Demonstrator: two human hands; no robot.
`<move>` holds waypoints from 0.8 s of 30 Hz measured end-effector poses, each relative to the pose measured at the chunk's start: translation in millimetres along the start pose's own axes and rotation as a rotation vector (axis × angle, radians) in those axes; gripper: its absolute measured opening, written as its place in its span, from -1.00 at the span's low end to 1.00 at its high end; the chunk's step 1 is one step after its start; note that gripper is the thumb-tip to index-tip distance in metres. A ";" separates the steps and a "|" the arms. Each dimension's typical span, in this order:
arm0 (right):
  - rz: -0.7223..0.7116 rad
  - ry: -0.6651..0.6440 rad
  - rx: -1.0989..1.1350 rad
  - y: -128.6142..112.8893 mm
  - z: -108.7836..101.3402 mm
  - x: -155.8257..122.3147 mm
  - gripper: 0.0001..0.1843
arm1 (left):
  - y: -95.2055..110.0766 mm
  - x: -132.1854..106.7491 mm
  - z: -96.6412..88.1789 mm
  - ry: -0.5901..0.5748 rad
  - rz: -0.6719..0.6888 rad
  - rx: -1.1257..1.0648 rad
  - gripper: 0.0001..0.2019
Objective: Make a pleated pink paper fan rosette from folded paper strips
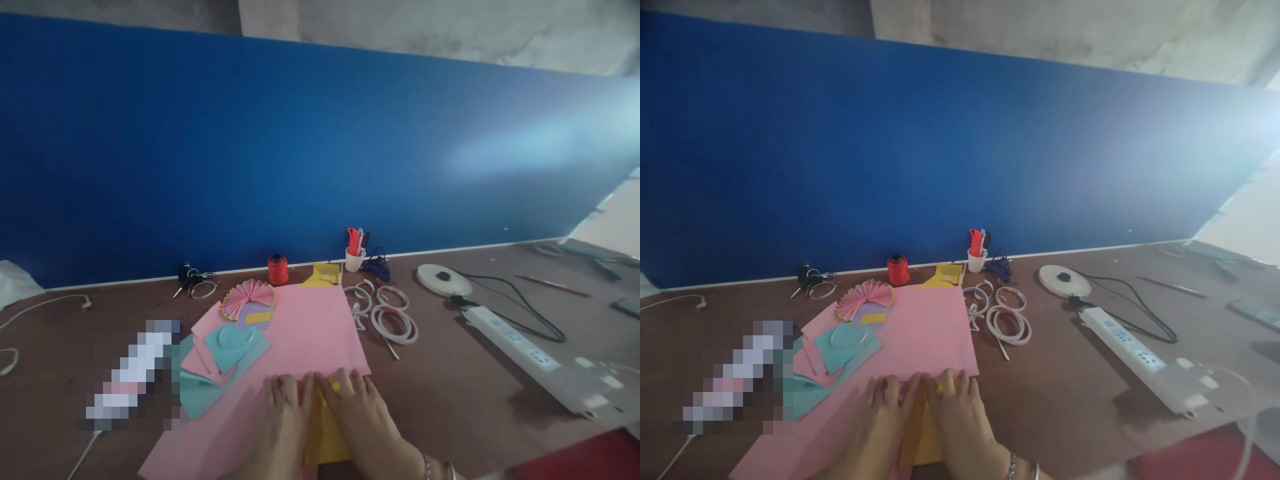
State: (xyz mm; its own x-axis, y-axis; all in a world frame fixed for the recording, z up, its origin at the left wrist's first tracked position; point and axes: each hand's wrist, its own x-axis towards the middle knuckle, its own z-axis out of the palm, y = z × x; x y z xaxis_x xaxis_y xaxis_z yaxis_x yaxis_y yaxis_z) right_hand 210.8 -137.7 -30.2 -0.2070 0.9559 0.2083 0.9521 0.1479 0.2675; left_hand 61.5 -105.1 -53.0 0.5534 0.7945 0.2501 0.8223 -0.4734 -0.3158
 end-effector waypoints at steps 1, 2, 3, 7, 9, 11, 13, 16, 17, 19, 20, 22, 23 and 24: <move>0.005 -0.012 -0.004 0.6 -1.1 0.2 -0.49 | -1.7 0.2 -1.4 -0.014 0.011 -0.002 -0.46; 0.009 -0.023 -0.008 1.5 -2.2 0.3 -0.50 | -3.8 0.4 -3.4 -0.031 0.025 -0.003 -0.45; 0.012 -0.035 -0.011 2.7 -3.1 0.1 -0.51 | -6.2 0.5 -5.6 -0.047 0.046 -0.002 -0.44; 0.011 -0.072 -0.013 12.6 -2.1 -5.5 -0.50 | -15.6 -0.5 -12.2 -0.074 0.132 0.031 -0.39; 0.029 -0.077 -0.010 21.0 0.7 -9.8 -0.51 | -19.0 -1.1 -13.5 -0.065 0.147 0.052 -0.40; 0.057 -0.079 -0.009 31.4 2.9 -13.0 -0.58 | -22.1 -0.8 -15.1 -0.059 0.156 0.071 -0.45; 0.042 -0.094 0.009 42.5 2.7 -13.5 -0.65 | -25.8 1.2 -18.3 -0.070 0.176 0.081 -0.56; -0.007 -0.143 0.060 55.2 -2.2 -8.9 -0.76 | -32.7 7.0 -25.7 -0.113 0.200 0.042 -0.71; 0.004 -0.154 0.068 57.2 -4.5 -6.2 -0.81 | -34.9 9.3 -28.2 -0.129 0.214 0.013 -0.74; 0.032 -0.130 0.071 57.4 -8.4 0.0 -0.90 | -38.3 13.9 -31.8 -0.158 0.242 -0.029 -0.77; 0.024 -0.094 0.073 56.0 -9.8 3.1 -0.92 | -39.4 15.9 -32.5 -0.167 0.255 -0.040 -0.79; -0.058 -0.005 0.095 51.6 -11.2 8.9 -0.94 | -40.9 19.0 -32.0 -0.162 0.268 -0.053 -0.82; -0.123 0.026 0.112 49.5 -11.1 11.3 -0.95 | -41.5 20.0 -31.0 -0.150 0.269 -0.060 -0.83; -0.186 0.042 0.128 47.8 -10.8 13.5 -0.97 | -42.1 20.8 -29.8 -0.138 0.270 -0.070 -0.83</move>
State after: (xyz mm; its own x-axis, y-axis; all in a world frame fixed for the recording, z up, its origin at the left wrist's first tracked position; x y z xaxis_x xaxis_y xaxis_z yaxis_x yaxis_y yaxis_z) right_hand 251.2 -120.5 -4.4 -0.3882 0.8983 0.2060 0.9169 0.3540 0.1842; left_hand 42.3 -80.0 -7.2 0.7338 0.6784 0.0373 0.6578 -0.6956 -0.2890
